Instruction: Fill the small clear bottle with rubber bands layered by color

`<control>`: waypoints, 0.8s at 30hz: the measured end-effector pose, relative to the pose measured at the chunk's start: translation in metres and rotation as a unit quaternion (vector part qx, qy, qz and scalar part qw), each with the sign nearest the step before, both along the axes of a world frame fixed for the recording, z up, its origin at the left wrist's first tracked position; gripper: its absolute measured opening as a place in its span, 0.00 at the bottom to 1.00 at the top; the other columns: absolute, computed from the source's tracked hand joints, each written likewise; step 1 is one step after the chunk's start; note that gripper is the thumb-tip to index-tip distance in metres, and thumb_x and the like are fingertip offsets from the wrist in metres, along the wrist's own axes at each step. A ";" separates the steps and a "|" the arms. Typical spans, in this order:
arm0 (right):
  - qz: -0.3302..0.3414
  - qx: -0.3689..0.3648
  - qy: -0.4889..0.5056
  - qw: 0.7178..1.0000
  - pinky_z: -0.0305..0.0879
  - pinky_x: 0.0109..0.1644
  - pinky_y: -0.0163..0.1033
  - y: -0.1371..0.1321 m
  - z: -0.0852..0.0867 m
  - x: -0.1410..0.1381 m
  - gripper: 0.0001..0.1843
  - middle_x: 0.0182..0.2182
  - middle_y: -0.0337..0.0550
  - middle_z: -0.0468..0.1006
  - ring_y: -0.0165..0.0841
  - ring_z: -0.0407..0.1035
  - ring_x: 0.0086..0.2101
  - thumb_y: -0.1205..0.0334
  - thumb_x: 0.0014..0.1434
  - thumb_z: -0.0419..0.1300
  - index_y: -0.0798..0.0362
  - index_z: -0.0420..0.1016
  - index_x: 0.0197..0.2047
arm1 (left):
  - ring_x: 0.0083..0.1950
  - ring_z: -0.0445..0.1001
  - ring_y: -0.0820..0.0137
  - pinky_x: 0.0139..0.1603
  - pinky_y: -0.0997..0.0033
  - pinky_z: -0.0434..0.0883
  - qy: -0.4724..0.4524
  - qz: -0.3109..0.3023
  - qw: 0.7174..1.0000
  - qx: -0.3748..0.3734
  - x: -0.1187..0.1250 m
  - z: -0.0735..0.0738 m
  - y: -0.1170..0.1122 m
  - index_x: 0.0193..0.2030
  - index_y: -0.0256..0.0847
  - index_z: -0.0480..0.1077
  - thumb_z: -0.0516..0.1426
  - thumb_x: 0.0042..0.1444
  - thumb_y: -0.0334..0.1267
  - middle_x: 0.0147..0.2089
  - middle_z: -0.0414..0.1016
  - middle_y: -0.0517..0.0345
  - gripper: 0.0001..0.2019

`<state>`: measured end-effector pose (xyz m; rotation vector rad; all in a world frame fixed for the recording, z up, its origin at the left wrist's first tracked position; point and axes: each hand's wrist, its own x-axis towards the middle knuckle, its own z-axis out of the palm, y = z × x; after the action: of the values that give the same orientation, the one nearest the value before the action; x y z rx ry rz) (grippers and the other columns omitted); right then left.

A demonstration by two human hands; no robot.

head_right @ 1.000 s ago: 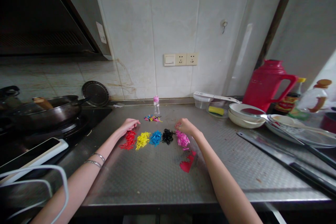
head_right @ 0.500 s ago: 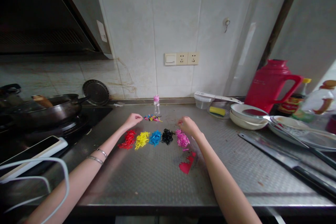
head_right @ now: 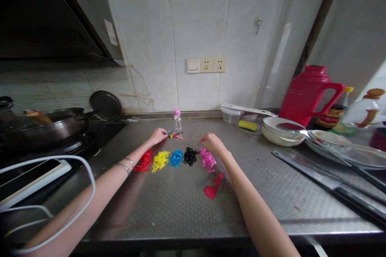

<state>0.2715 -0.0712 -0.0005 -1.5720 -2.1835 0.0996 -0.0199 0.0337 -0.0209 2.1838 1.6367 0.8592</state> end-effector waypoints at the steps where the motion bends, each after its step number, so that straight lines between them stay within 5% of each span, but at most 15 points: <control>1: -0.001 0.003 0.000 1.000 0.58 0.43 0.29 0.001 0.000 0.000 0.13 0.34 0.45 0.75 0.31 0.67 0.37 0.68 0.49 0.52 0.54 0.77 0.33 | 0.33 0.70 0.68 0.33 0.74 0.62 0.000 -0.002 1.000 0.007 0.000 -0.001 0.002 0.28 0.37 0.76 0.57 0.43 0.34 0.33 0.76 0.49 0.07; 10: 0.012 0.043 0.011 0.999 0.58 0.43 0.30 0.006 -0.006 0.005 0.11 0.31 0.45 0.76 0.31 0.67 0.36 0.68 0.48 0.52 0.55 0.76 0.30 | 0.25 0.66 0.75 0.26 0.78 0.60 -0.167 -0.008 0.985 -0.040 -0.005 0.005 0.007 0.26 0.33 0.75 0.59 0.41 0.35 0.24 0.74 0.54 0.07; 16: 0.015 0.046 0.017 0.999 0.58 0.43 0.30 0.003 -0.004 0.003 0.11 0.31 0.45 0.75 0.30 0.67 0.36 0.68 0.48 0.52 0.55 0.76 0.30 | 0.14 0.48 0.83 0.15 0.79 0.43 -0.243 0.015 0.962 -0.121 -0.008 0.019 -0.011 0.33 0.34 0.74 0.60 0.40 0.44 0.13 0.60 0.65 0.16; 24: 0.004 0.040 0.023 0.999 0.58 0.42 0.29 0.002 -0.005 0.003 0.11 0.31 0.45 0.75 0.30 0.67 0.35 0.67 0.48 0.52 0.54 0.76 0.30 | 0.14 0.44 0.85 0.15 0.79 0.39 -0.303 -0.035 0.935 -0.183 -0.006 0.028 -0.026 0.36 0.32 0.73 0.62 0.37 0.47 0.13 0.53 0.69 0.21</control>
<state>0.2744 -0.0690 -0.0059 -1.5025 -2.1326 0.0503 -0.0258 0.0078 0.0067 1.5093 1.2729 0.9848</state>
